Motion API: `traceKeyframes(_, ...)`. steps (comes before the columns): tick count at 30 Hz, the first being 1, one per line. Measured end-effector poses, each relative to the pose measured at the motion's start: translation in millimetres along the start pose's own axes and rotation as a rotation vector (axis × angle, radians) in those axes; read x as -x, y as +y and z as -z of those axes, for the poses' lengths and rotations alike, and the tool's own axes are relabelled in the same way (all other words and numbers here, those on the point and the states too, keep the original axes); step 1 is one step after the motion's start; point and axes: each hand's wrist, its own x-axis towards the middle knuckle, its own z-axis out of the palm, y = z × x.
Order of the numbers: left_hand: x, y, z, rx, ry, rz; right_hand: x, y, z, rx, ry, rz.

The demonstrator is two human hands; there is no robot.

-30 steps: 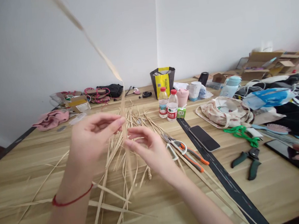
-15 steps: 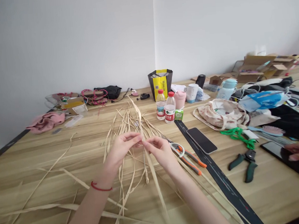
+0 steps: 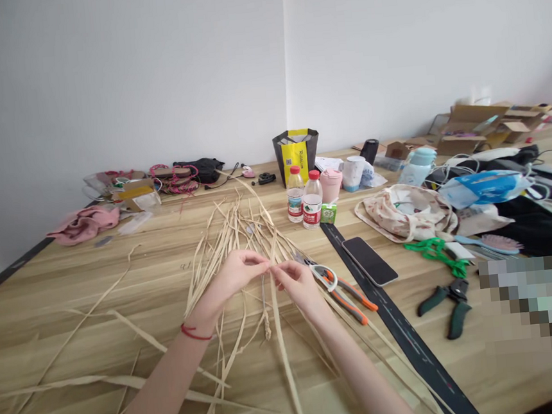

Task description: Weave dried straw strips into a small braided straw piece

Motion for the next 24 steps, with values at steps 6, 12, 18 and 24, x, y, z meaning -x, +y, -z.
traceKeyframes(6, 0.5, -1.5, -2.4, -0.194, 0.003, -0.079, -10.0, 13.1, 2.1, 0.029, 0.031, 0.045)
traceKeyframes(12, -7.0, -2.8, -6.0, -0.324, 0.031, -0.107, -17.9, 25.7, 2.6, 0.100, 0.078, 0.093)
traceKeyframes(18, -15.6, -10.7, -8.6, -0.286, -0.010, -0.093, -19.3, 26.0, 3.2, 0.141, 0.127, 0.126)
traceKeyframes(24, -18.2, -17.9, -10.5, -0.150, -0.042, -0.062, -20.4, 23.8, 4.9, 0.061, 0.068, 0.088)
